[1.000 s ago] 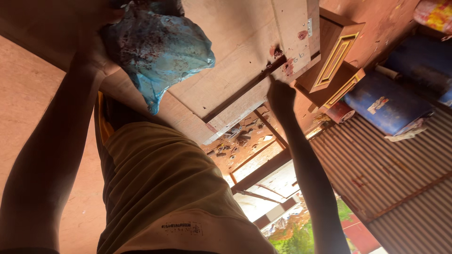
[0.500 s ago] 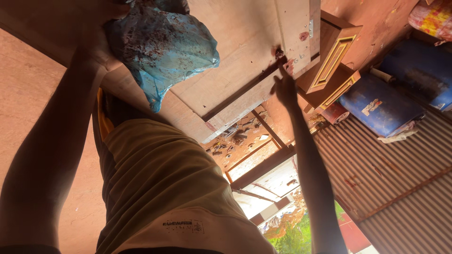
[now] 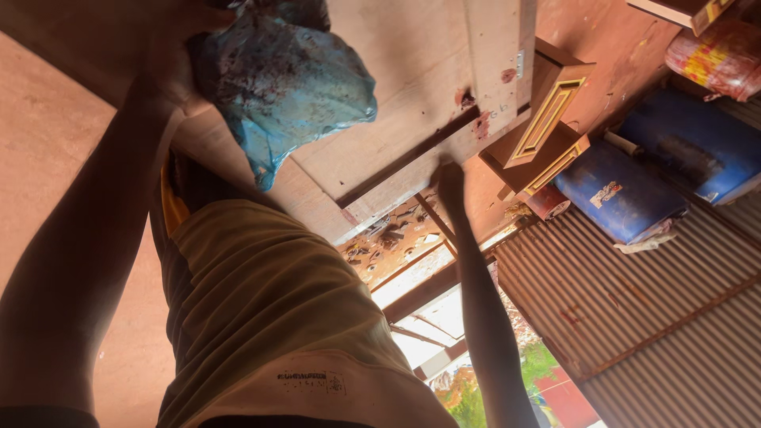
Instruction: The person applies a reddish-brown wood filler to the edges and seams of a large wooden panel using their fingers. They smooth the filler along the joints and corners, occasionally picking up more material from a plastic bag.
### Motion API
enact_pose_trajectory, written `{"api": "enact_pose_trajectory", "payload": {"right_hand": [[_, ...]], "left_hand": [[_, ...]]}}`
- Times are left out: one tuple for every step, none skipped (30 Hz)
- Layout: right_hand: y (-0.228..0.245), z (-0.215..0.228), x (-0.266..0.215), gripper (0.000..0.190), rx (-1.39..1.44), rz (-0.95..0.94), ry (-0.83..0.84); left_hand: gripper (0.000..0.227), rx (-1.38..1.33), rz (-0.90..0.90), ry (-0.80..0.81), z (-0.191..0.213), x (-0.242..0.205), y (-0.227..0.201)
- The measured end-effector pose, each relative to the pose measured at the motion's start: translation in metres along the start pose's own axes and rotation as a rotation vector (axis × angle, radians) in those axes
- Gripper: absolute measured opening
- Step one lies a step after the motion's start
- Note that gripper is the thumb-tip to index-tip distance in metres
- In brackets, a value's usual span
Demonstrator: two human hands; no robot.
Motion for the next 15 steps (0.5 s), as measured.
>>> {"api": "enact_pose_trajectory", "payload": {"right_hand": [[0.000,0.018,0.011,0.040,0.017,0.013,-0.080],[0.003,0.027,0.017,0.050,0.034,0.026,-0.159],[0.005,0.035,0.019,0.056,0.037,0.066,-0.097],[0.008,0.046,0.019,0.064,0.040,0.105,-0.035],[0.013,0.051,0.014,0.068,-0.316,0.182,-0.064],[0.018,0.057,0.007,0.073,-0.673,0.255,-0.090],[0.024,0.061,0.005,0.078,-1.031,0.337,-0.112],[0.027,0.066,0.004,0.080,-1.122,0.303,-0.066],[0.029,0.071,0.005,0.082,-1.211,0.275,-0.016],[0.030,0.074,0.010,0.085,-1.300,0.247,0.034],[0.032,0.077,0.011,0.081,-1.207,0.312,-0.051],[0.033,0.081,0.016,0.078,-1.111,0.374,-0.135],[0.033,0.083,0.019,0.075,-1.016,0.429,-0.220],[0.028,0.082,0.025,0.074,-0.692,0.232,-0.093],[0.026,0.071,0.033,0.072,-0.363,0.049,0.032]], "left_hand": [[0.040,-0.004,0.019,-0.019,0.001,-0.003,0.001],[0.039,-0.011,0.010,-0.017,0.001,-0.006,0.002],[0.038,-0.013,0.009,-0.001,0.000,-0.005,0.003],[0.037,-0.016,0.007,0.014,-0.001,-0.005,0.003],[0.036,-0.020,-0.002,0.031,-0.003,-0.004,0.003],[0.037,-0.020,0.000,0.040,-0.003,-0.002,0.002],[0.038,-0.017,-0.005,0.041,-0.003,-0.002,0.002],[0.039,-0.020,-0.007,0.038,-0.003,-0.002,0.001],[0.039,-0.021,-0.013,0.027,0.000,-0.004,0.000],[0.040,-0.022,-0.017,0.020,0.002,-0.005,0.000],[0.041,-0.025,-0.009,0.019,0.002,-0.006,0.002],[0.042,-0.026,-0.005,0.015,0.003,-0.005,0.003],[0.043,-0.029,-0.001,0.017,0.004,-0.003,0.005],[0.043,-0.030,0.006,0.021,0.004,0.000,0.006],[0.044,-0.028,0.005,0.020,0.006,0.000,0.005]]}}
Point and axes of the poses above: each hand's wrist, its own x-axis towards the middle knuckle, its own z-axis out of the back of the hand, y = z × x, the point moved 2 cm from there along x, towards the middle knuckle, and after that the axes turned 1 degree about y, right-handed, at the moved point
